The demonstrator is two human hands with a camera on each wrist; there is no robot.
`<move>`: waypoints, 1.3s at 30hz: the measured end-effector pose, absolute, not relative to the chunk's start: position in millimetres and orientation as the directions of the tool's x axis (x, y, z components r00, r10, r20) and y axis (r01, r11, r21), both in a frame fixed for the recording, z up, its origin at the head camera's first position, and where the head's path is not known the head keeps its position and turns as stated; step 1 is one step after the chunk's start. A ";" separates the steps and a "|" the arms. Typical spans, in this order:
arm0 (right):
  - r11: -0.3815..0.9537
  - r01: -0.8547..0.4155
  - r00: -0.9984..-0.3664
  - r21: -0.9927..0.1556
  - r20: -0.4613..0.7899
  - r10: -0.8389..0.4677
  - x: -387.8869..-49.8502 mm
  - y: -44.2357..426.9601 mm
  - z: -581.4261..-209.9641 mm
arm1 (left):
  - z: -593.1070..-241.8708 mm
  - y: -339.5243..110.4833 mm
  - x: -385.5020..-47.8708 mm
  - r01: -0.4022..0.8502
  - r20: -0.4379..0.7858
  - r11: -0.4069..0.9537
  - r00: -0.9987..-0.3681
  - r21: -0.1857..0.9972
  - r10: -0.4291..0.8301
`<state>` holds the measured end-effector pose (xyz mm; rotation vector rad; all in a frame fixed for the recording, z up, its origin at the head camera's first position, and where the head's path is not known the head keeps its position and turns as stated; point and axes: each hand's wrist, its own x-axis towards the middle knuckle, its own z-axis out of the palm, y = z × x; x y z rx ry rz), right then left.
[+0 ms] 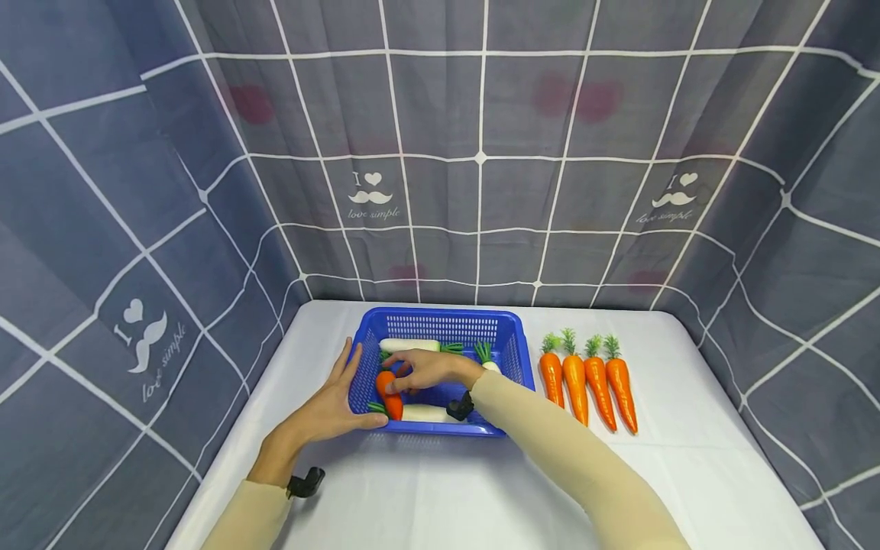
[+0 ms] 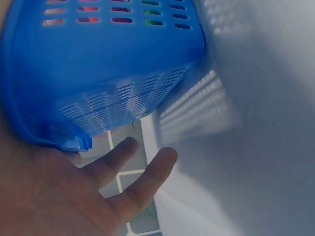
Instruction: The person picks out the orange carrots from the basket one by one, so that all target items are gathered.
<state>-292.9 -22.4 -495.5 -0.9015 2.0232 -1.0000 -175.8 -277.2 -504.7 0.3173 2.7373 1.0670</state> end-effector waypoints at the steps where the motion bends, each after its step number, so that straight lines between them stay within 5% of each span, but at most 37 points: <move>1: 0.466 -0.271 -0.510 -0.842 -0.285 -0.812 -292.3 -24.7 -496.3 | -505.0 -277.2 -175.6 0.132 -0.095 0.722 -0.960 0.679 0.264; 39: 0.438 -0.147 -0.537 -0.887 -0.300 -0.788 -297.6 -15.6 -492.6 | -505.7 -277.0 -175.1 0.114 -0.092 0.700 -0.964 0.705 0.249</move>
